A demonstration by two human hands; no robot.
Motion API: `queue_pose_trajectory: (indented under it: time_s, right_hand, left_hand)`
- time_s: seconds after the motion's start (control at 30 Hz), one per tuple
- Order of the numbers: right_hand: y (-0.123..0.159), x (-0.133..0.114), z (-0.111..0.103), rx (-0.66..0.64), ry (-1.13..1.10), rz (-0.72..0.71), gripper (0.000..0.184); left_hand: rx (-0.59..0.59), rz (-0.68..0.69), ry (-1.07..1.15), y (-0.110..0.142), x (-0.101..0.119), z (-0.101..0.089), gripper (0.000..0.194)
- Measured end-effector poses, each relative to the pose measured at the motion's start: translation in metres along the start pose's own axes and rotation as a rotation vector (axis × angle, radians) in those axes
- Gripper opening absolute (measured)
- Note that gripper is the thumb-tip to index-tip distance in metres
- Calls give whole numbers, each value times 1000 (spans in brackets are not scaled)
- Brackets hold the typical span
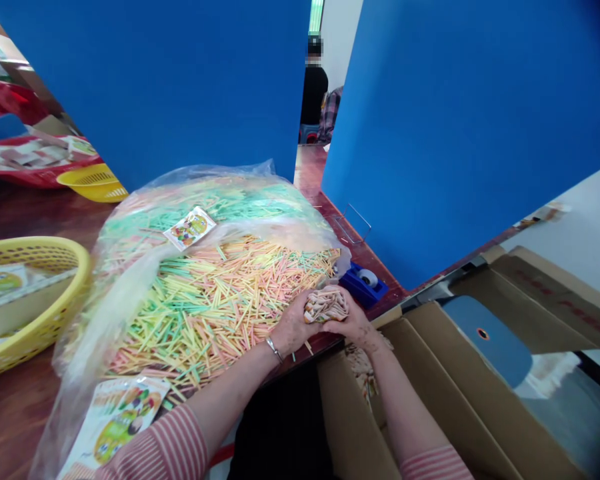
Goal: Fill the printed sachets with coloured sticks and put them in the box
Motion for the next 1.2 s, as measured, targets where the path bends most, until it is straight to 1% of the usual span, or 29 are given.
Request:
queue_pose_trajectory:
  time_s: [0.13, 0.2, 0.3, 0.33, 0.37, 0.47, 0.5, 0.53, 0.6, 0.67, 0.77, 0.83, 0.9, 0.97, 1.03, 1.13, 1.2]
  right_hand:
    - [0, -4, -1, -50, -10, 44, 93]
    - [-1, -12, -6, -45, 47, 43, 96]
    - [-4, -26, -12, -29, 195, 20, 99]
    - [-5, -30, -12, -24, 237, 3, 95]
    - [-6, -35, -12, -12, 268, -20, 87]
    - [-5, -46, -16, 91, 348, -79, 44]
    - [-5, -48, -17, 122, 390, -83, 32]
    - [-6, -50, -17, 144, 441, -87, 26]
    - [-8, -53, -14, 152, 554, -100, 20]
    - [-13, -58, -10, 157, 648, -121, 19]
    - [-25, -70, -10, 226, 745, -155, 20]
    - [-34, -85, -11, 284, 757, -209, 20]
    - [-43, -100, -15, 294, 709, -259, 25]
    - [-49, -110, -20, 243, 646, -253, 34]
    - [-49, -109, -22, 120, 671, -182, 41]
    - [-36, -94, -14, -101, 859, -62, 61]
    - [-27, -84, -3, -209, 972, -39, 74]
  left_hand:
    - [-12, -27, -66, -4, -2, -1, 51]
    - [-17, -32, -92, -6, -1, -2, 46]
    - [-9, -32, -108, -8, 1, -3, 43]
    - [-3, -32, -117, -8, 1, -3, 43]
    - [4, -33, -127, -8, 1, -3, 43]
    - [26, -37, -160, -8, 1, -4, 44]
    - [32, -38, -168, -8, 1, -3, 44]
    - [38, -38, -176, -8, 1, -3, 44]
    - [52, -38, -192, -8, 2, -4, 41]
    - [69, -40, -207, -8, 4, -4, 38]
    - [87, -40, -221, -8, 6, -4, 33]
    - [93, -39, -225, -8, 6, -4, 31]
    - [97, -37, -227, -8, 5, -4, 31]
    - [96, -30, -228, -8, 5, -4, 30]
    - [90, -17, -226, -8, 5, -4, 29]
    - [77, 3, -224, -8, 6, -4, 29]
    - [61, 12, -224, -9, 5, -4, 31]
Point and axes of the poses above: each hand's wrist, its own y-axis away from the middle knuckle, its own z-axis out of the palm, x = y × z, the point moved 9 cm from there along -y, towards the middle knuckle, and after that the axes turned 7 degrees about -x, right-handed, at the moved point
